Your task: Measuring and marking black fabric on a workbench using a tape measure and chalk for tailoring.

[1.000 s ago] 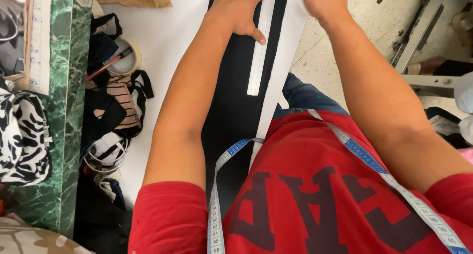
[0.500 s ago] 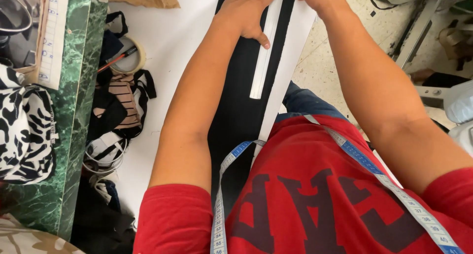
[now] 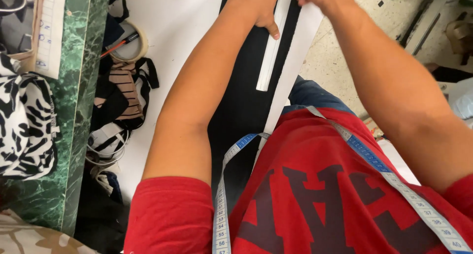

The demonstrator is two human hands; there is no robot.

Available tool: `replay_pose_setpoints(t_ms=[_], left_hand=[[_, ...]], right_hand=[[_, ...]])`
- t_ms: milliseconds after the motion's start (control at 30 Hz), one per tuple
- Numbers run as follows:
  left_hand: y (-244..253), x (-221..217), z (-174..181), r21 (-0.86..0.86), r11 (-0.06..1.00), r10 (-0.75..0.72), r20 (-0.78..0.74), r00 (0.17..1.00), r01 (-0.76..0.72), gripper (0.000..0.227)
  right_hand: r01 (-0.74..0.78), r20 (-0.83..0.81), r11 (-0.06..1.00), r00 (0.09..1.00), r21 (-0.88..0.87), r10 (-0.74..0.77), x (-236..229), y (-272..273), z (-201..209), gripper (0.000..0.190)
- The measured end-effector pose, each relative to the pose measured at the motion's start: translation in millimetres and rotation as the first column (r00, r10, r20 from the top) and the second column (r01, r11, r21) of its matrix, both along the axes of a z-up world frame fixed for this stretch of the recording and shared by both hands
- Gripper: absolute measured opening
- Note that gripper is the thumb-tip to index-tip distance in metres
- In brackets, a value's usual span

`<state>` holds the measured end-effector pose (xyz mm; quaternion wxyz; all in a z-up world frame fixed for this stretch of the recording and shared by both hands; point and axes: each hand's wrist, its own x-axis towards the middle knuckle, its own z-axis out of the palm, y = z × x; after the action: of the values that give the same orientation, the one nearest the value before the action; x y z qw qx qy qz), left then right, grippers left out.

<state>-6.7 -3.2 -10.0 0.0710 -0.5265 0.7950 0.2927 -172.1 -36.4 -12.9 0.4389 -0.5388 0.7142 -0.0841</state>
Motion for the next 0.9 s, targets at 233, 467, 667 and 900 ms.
replay_pose_setpoints(t_ms=[233, 467, 667, 900], left_hand=[[-4.3, -10.3, -17.8, 0.202, 0.977, 0.046, 0.094, 0.995, -0.064, 0.068], [4.8, -9.5, -7.6, 0.004, 1.0, 0.011, 0.044, 0.999, -0.011, 0.094], [74.9, -10.7, -17.0, -0.234, 0.957, -0.143, 0.129, 0.981, 0.17, 0.117], [170.2, -11.8, 3.6, -0.058, 0.977, -0.19, 0.199, 0.961, 0.205, 0.112]], right_hand=[[-0.009, 0.043, 0.992, 0.999, 0.126, 0.004, 4.7, 113.0, 51.5, 0.02], [-0.035, 0.137, 0.999, 0.99, 0.015, 0.033, -21.3, 106.5, 32.6, 0.024], [-0.046, 0.145, 0.982, 0.987, -0.186, 0.074, -32.8, 75.2, 13.4, 0.015], [-0.103, 0.097, 0.969, 0.987, -0.226, 0.128, -32.8, 71.9, 4.4, 0.017]])
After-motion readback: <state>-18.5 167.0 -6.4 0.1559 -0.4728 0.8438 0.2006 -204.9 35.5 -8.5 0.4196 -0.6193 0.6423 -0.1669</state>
